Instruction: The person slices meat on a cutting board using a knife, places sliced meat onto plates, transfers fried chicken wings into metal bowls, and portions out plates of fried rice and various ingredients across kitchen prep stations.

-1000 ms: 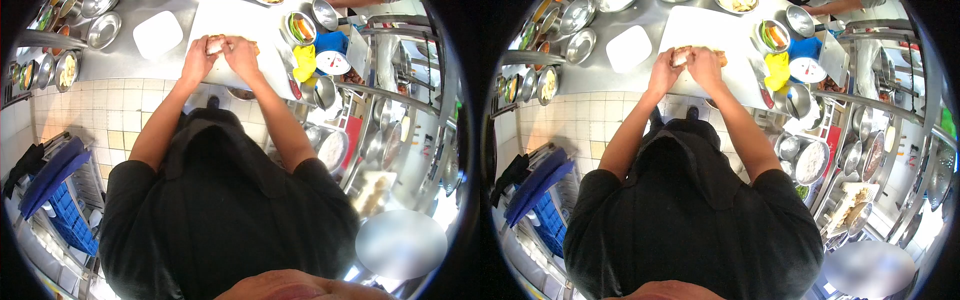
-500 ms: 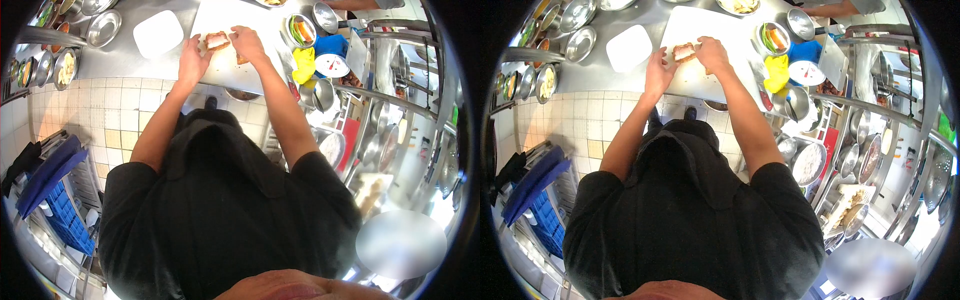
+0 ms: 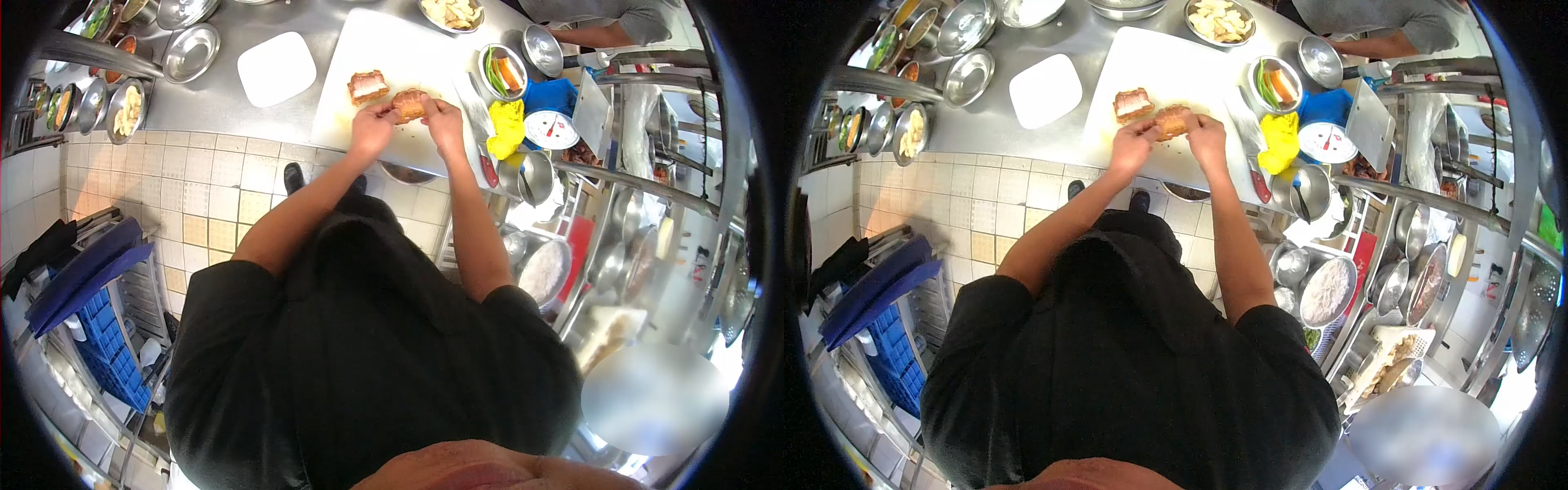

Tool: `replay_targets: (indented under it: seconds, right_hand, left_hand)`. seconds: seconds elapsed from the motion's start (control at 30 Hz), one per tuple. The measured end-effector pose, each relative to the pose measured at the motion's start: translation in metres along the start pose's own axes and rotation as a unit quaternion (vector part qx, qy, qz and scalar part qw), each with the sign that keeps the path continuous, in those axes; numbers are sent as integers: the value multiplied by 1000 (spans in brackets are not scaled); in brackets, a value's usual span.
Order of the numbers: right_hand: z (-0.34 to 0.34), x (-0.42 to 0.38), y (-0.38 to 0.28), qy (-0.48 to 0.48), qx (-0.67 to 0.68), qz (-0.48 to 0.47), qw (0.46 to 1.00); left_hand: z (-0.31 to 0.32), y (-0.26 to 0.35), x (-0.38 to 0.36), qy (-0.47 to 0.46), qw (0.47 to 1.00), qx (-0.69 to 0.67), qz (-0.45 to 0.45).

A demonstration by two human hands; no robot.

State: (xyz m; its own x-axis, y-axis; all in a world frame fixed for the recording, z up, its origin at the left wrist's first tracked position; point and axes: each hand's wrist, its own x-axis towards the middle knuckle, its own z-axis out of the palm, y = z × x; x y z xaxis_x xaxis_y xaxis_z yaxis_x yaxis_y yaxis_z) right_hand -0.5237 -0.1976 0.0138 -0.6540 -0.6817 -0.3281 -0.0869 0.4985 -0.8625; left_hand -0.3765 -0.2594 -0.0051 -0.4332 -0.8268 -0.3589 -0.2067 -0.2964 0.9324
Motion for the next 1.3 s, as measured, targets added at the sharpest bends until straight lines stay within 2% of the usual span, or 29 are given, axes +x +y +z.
replay_targets:
  seconds: [0.07,0.2,0.3,0.37,0.4,0.43,0.5,0.6,0.73,0.9,1.03,1.17,1.2,1.3]
  right_hand:
    - [11,-6,-27,-21,3,-31,999]
    - [42,7,-55,-25,-13,-81,996]
    - [58,8,-69,-17,-67,-79,994]
    - [62,9,-61,-1,-95,-115,989]
    - [62,5,-67,14,-116,-140,983]
    - [66,1,-67,29,-80,-96,992]
    - [92,16,-20,84,62,-129,986]
    - [119,4,-22,93,179,-176,963]
    - [150,24,-28,225,34,-283,932]
    - [168,15,-105,67,-72,-357,929]
    - [209,19,-153,-58,-259,-410,872]
    - [254,44,-151,-173,-395,-387,815]
    - [264,49,-141,-180,-419,-390,800]
    - [275,48,-126,-109,-376,-423,817]
  left_hand:
    - [-24,21,-8,27,998,-25,45]
    - [-64,53,4,33,998,15,43]
    - [-74,36,27,29,996,78,18]
    - [-78,26,33,48,995,76,47]
    - [-77,19,39,58,997,45,39]
    - [-74,15,43,64,998,13,25]
    - [-69,18,41,51,994,-95,8]
    - [-65,12,34,19,980,-197,4]
    - [-65,15,33,32,946,-321,-33]
    - [-104,45,15,103,871,-478,-48]
    - [-138,54,20,155,783,-599,-63]
    - [-168,12,55,142,758,-631,-83]
    - [-172,-1,66,136,756,-631,-106]
    - [-189,-16,85,115,770,-607,-162]
